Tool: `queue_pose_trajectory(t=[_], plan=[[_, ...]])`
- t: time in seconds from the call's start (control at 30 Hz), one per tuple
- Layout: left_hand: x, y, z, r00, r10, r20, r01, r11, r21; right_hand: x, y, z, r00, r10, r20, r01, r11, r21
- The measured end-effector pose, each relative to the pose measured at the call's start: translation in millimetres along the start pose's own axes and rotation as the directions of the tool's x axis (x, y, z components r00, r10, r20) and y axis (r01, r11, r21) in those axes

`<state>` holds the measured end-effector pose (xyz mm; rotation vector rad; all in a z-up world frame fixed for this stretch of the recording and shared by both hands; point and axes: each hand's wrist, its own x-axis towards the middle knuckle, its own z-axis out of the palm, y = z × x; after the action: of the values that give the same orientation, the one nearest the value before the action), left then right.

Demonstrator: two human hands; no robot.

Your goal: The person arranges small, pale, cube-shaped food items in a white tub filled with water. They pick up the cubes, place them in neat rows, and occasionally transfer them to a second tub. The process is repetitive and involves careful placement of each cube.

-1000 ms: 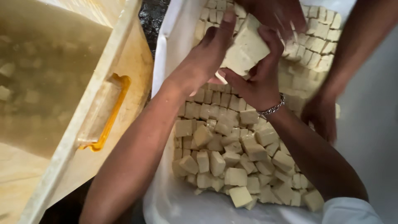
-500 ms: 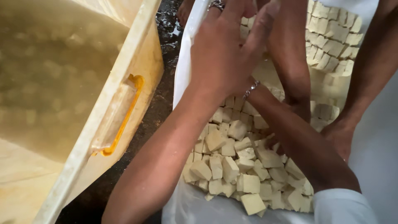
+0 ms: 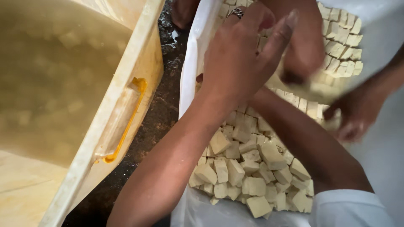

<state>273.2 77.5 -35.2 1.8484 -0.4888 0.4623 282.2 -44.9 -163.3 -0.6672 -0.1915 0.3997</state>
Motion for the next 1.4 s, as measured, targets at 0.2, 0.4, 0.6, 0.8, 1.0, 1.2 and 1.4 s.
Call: queue_pose_trajectory(t=[0.2, 0.4, 0.6, 0.8, 1.0, 1.2, 1.4], plan=[[-3, 3, 1, 1.000, -0.007, 0.029, 0.008, 0.999, -0.042, -13, 2, 3, 0.997, -0.070, -0.031, 0.039, 0.817, -0.575], [-4, 8, -3, 0.997, 0.012, 0.080, -0.012, 1.000, 0.004, -20, 25, 8, 0.999, -0.028, 0.040, 0.043, 0.126, -0.991], [-7, 10, -3, 0.974, 0.097, 0.207, -0.084, 0.994, -0.071, -30, 7, 14, 0.995, 0.101, -0.025, -0.010, -0.151, -0.988], [0, -35, 25, 0.855, -0.016, 0.518, -0.161, 0.942, 0.295, -75, -58, 2, 0.943, 0.214, -0.254, -0.142, -0.432, -0.891], [-25, -67, 54, 0.530, -0.525, 0.666, -0.175, 0.700, 0.692, -83, -61, -55, 0.974, 0.044, -0.220, -0.174, -0.473, -0.864], [-19, -98, 53, 0.425, -0.617, 0.662, -0.233, 0.632, 0.739, -34, -4, -65, 0.928, 0.030, -0.372, -0.324, -0.433, -0.841], [-16, -101, 57, 0.296, -0.738, 0.607, -0.143, 0.594, 0.792, -35, -2, -40, 0.895, 0.095, -0.435, -0.373, -0.373, -0.849]])
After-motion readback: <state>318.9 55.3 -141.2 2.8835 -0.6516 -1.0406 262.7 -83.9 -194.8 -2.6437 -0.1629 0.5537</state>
